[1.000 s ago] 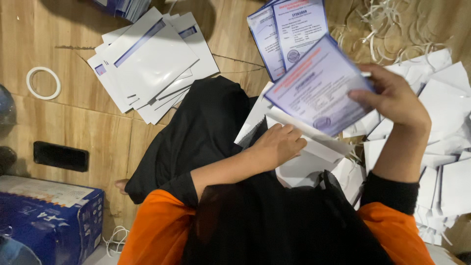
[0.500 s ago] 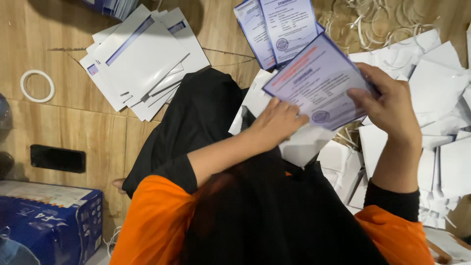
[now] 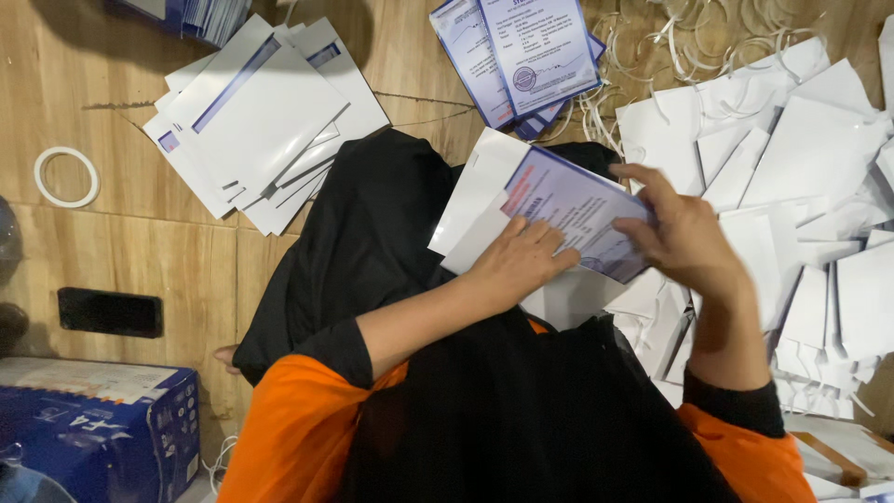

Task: The person stuffs invitation cards into white envelopes by hand while sitting on the floor. The person picks up a stack of invitations, aligns them, then takes a single envelope and inserts an invitation into it one at a time, placing the completed items to the side.

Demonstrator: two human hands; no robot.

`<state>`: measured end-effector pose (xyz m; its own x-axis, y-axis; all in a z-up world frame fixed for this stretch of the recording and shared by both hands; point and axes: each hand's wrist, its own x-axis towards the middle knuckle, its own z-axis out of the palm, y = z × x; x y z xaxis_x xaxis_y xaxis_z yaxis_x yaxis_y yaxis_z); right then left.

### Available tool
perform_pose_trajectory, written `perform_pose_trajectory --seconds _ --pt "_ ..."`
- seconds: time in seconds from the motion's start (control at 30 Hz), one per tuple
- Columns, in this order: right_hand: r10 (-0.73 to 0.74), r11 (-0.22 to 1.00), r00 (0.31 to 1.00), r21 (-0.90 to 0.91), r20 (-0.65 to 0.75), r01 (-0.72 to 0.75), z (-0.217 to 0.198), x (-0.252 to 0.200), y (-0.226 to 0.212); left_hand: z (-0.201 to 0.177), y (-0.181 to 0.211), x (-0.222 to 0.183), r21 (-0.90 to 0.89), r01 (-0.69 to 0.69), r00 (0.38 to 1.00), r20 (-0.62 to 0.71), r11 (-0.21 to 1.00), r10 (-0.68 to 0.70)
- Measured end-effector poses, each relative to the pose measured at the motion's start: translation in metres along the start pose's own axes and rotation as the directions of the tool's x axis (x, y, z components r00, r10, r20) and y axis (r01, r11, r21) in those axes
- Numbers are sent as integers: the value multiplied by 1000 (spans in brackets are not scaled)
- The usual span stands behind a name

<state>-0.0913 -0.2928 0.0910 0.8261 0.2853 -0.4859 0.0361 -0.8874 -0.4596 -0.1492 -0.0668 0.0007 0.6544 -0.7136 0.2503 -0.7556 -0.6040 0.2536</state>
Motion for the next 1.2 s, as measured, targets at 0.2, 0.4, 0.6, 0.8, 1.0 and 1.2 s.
perform_pose_trajectory --seconds 0.2,0.4,0.6,0.8,1.0,1.2 --pt "-379 916 817 -303 -435 264 66 -4 16 44 -3 -22 -162 66 986 -142 985 -90" --pt "-299 854 908 -508 -292 118 91 -18 -11 25 -4 -20 -219 50 991 -111 974 -76" --pt "-466 852 625 -507 -627 126 103 -30 -23 0 -5 -10 -281 59 985 -140 958 -102" --pt "-281 956 815 -69 -507 287 107 -16 -22 5 -4 -16 -252 -11 976 -213 968 -44" --pt "-278 761 902 498 -329 416 12 20 -41 -34 -80 -25 -349 14 979 -184 937 -84" --pt "-123 865 857 370 -500 340 -7 200 -21 -166 -221 -92 -263 507 850 -7 821 -527"
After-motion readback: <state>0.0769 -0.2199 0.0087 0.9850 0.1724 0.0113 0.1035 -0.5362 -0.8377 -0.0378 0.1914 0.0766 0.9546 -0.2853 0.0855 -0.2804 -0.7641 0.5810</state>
